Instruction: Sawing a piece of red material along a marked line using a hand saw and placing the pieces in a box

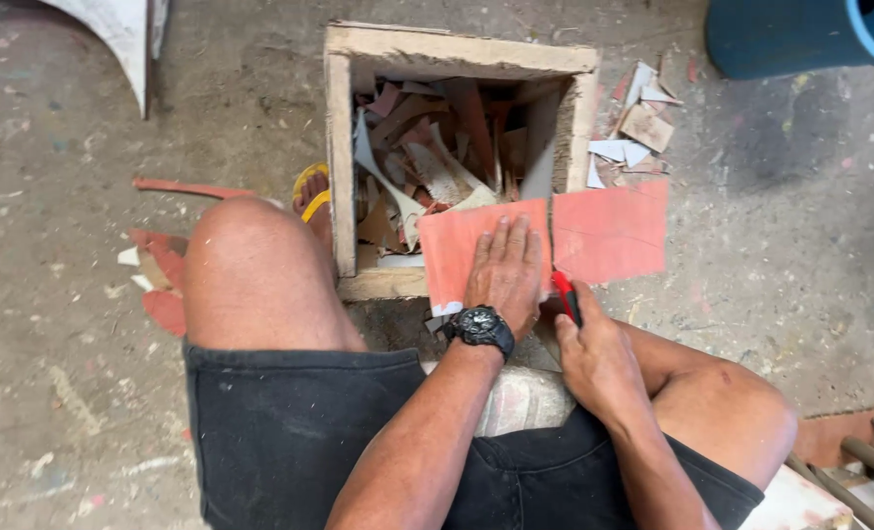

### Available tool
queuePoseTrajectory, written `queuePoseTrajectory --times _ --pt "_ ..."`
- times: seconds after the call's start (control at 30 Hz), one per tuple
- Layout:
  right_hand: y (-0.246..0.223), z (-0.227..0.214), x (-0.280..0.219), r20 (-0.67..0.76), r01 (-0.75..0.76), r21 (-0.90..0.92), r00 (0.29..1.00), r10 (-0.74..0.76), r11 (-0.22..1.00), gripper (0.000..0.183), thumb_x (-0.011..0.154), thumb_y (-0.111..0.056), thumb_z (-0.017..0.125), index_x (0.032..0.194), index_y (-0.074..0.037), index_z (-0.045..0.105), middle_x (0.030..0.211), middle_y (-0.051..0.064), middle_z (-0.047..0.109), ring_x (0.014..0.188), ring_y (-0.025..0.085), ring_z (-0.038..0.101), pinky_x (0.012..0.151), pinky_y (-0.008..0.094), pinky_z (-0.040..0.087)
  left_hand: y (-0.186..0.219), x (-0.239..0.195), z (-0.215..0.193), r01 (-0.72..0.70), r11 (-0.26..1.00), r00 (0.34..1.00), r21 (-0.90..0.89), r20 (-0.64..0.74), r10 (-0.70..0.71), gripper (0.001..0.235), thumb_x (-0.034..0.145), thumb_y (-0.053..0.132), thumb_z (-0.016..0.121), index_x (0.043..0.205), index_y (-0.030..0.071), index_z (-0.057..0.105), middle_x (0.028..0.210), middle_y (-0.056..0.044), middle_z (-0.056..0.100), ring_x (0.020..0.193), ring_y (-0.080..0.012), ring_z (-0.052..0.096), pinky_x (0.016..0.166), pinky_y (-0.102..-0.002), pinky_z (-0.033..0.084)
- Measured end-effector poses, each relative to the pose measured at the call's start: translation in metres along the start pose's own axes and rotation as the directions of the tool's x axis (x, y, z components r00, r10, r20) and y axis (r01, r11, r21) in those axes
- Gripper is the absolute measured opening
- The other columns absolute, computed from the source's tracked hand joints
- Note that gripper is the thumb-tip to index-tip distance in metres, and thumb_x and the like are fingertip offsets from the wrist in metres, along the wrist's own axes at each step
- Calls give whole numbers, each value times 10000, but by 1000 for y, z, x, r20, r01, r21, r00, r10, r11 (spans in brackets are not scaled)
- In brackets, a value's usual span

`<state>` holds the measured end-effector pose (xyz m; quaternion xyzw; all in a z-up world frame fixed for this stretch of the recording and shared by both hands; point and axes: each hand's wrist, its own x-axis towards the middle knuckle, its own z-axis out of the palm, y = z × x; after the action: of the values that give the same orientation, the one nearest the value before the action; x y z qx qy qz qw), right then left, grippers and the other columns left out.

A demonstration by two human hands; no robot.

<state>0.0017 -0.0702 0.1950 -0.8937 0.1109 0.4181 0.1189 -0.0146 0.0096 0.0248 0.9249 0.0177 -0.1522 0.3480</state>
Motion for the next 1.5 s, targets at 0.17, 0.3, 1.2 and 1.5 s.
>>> queuePoseTrajectory --times 0.17,0.3,1.2,1.5 --pt "-19 -8 -13 -41 11 -72 999 -14 997 628 996 -294 466 1609 -202 360 1350 298 627 1298 468 568 1102 609 441 7 2 -2 -6 1000 999 11 -47 6 822 809 197 751 1531 6 406 1633 -227 333 1529 -437 291 1252 -595 224" --pt "-8 20 -6 -50 77 24 996 -76 997 616 1008 -247 432 1606 -163 312 1367 342 591 1287 515 558 1101 624 428 -16 8 21 24 1000 999 11 -35 -24 781 828 150 700 1534 11 397 1646 -223 325 1535 -429 276 1252 -591 214" --pt "41 9 40 -47 170 163 985 -164 972 619 984 -311 489 1591 -294 371 1498 206 542 1362 460 501 1144 576 387 10 35 -19 160 969 986 188 23 -167 1204 617 395 965 1588 101 316 1661 -273 206 1535 -486 199 1207 -688 188" --pt "26 -5 34 23 117 31 993 -118 993 626 982 -263 465 1595 -185 364 1451 282 553 1331 490 521 1118 618 396 17 32 -21 154 969 988 192 -20 -153 1117 633 335 935 1567 90 374 1635 -270 250 1516 -493 252 1192 -697 215"
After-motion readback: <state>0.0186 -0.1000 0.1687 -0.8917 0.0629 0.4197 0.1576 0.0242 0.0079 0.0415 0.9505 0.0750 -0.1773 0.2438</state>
